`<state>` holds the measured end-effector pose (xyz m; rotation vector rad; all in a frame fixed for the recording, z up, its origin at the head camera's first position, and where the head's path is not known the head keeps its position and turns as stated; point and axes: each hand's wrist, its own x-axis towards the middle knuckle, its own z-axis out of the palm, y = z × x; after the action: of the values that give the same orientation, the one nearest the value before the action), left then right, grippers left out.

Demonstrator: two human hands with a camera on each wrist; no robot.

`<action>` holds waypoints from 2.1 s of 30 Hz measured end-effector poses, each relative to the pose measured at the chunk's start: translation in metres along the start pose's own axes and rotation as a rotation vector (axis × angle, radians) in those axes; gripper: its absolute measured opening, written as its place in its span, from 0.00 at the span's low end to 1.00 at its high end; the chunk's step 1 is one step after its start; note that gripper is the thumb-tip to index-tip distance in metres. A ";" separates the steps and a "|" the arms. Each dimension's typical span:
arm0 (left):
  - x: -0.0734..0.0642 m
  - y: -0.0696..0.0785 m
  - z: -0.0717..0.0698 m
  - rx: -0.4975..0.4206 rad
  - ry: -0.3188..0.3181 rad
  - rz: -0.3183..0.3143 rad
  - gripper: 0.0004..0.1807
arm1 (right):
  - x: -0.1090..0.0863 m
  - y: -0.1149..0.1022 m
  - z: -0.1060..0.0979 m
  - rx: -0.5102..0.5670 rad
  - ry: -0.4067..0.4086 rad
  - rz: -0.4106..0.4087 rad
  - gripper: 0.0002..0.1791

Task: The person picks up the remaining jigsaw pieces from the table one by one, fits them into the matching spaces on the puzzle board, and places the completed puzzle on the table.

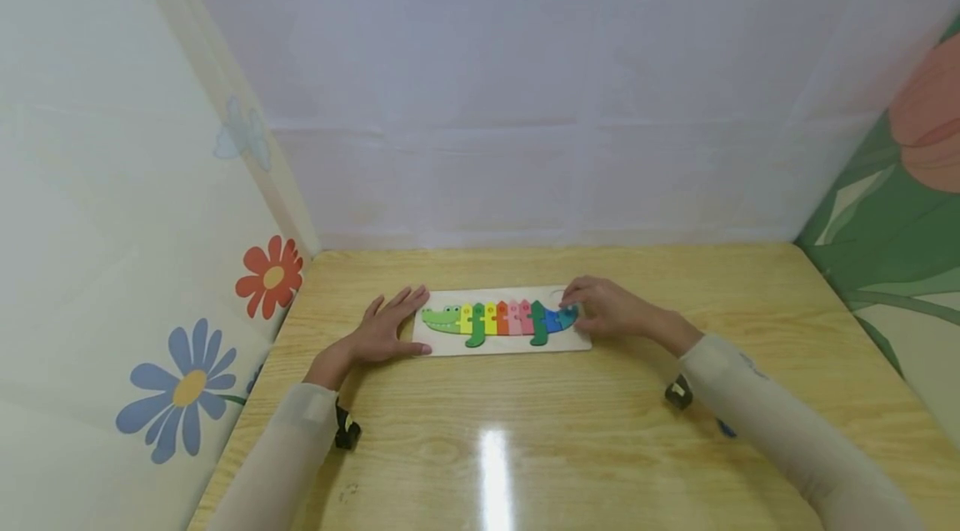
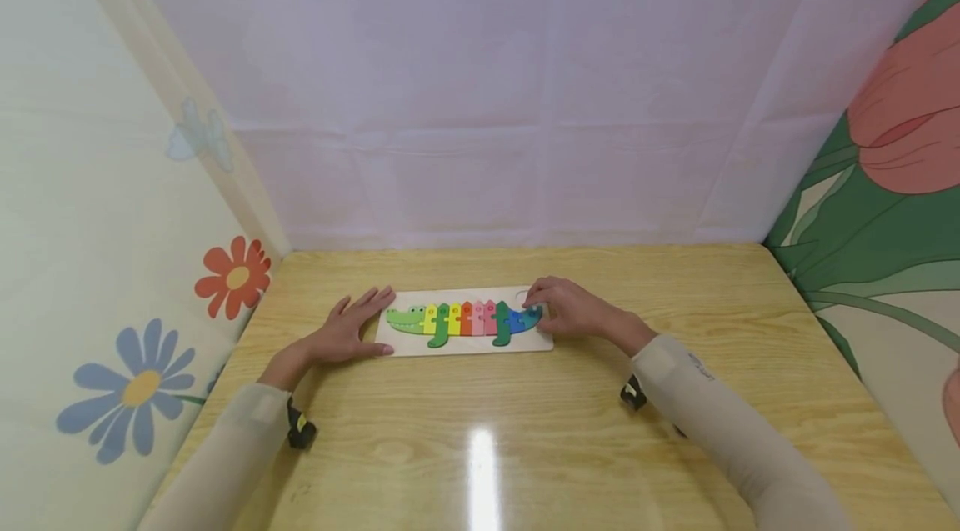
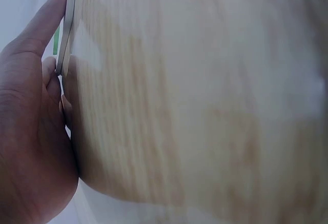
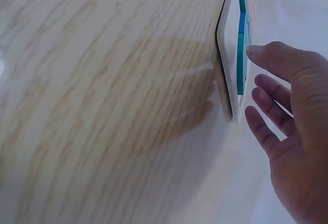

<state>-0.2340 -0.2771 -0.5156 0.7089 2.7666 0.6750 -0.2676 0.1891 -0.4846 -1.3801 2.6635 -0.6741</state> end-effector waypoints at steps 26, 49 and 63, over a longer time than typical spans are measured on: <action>0.001 -0.003 0.001 -0.005 0.007 0.009 0.57 | -0.049 0.003 -0.018 -0.056 0.075 -0.043 0.17; 0.000 0.000 0.001 0.003 -0.003 0.007 0.57 | -0.102 -0.003 -0.036 -0.081 0.063 -0.033 0.19; -0.001 0.000 0.001 -0.001 -0.003 -0.001 0.57 | -0.137 -0.008 -0.043 -0.095 -0.003 0.065 0.20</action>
<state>-0.2331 -0.2769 -0.5169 0.7074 2.7633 0.6740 -0.1911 0.3082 -0.4618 -1.3078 2.7579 -0.5447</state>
